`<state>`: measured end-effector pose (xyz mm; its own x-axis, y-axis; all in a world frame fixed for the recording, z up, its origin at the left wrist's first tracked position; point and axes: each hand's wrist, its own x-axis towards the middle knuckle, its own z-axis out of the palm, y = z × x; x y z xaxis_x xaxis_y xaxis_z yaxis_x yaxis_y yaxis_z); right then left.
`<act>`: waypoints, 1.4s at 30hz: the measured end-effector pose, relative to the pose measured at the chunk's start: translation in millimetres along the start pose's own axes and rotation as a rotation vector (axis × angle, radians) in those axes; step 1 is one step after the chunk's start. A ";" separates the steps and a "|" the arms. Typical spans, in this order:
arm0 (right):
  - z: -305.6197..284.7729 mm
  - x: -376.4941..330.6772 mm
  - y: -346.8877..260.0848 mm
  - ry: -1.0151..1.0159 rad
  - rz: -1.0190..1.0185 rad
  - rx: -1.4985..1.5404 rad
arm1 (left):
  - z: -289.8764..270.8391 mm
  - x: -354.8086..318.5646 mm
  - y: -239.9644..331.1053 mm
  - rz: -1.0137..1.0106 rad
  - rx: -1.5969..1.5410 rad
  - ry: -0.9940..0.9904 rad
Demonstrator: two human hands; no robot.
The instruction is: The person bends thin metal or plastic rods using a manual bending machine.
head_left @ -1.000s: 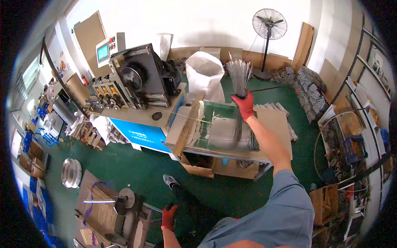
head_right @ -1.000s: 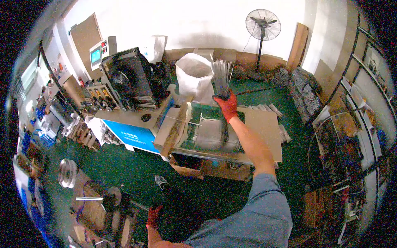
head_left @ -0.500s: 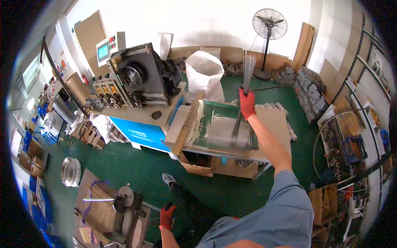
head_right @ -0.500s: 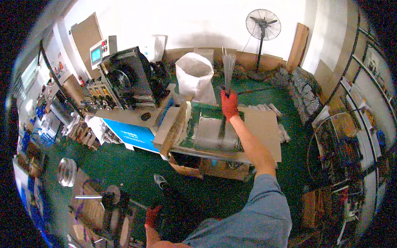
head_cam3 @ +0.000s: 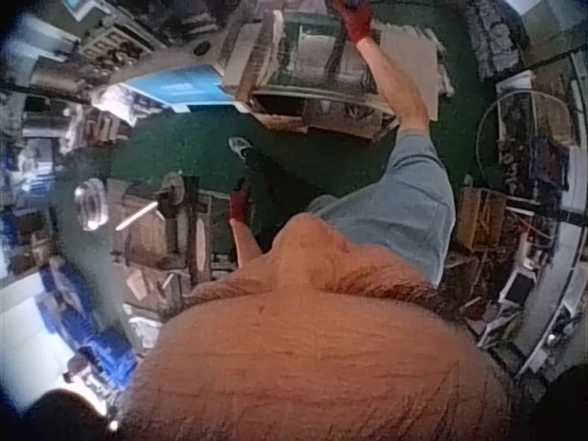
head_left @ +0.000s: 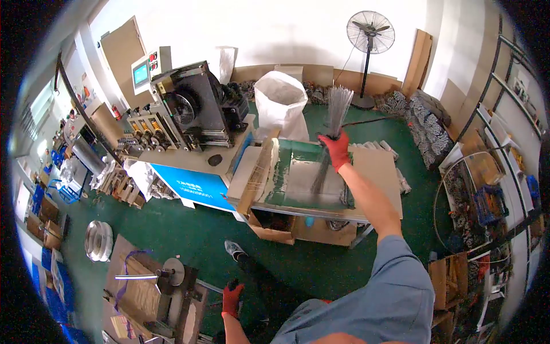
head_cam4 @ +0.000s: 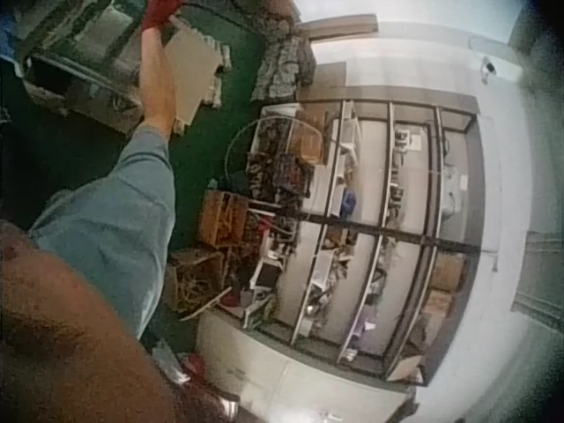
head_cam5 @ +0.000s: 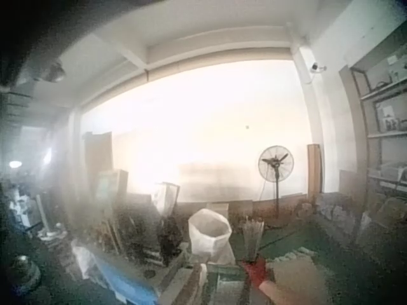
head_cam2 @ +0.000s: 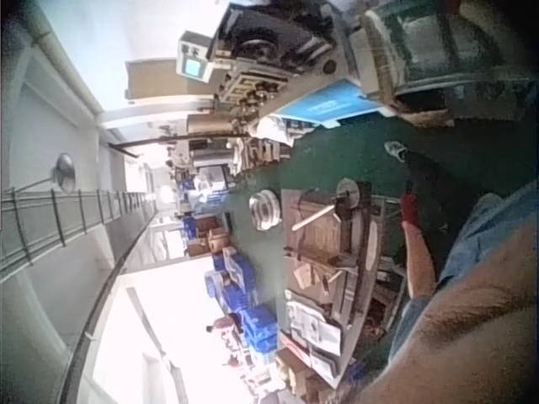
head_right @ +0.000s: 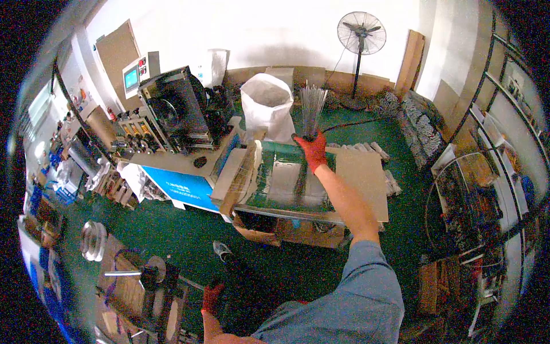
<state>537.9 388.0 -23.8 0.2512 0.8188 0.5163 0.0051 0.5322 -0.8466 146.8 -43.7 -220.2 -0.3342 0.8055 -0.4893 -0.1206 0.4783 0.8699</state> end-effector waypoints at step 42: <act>-6.1 9.8 35.6 0.130 0.035 -0.255 | -11.8 -3.4 -17.6 0.058 0.107 0.108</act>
<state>546.4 413.6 -49.7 0.3774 0.7924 0.4792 0.2336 0.4192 -0.8773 139.1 -59.0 -233.2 -0.4373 0.7934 -0.4235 0.0000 0.4709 0.8822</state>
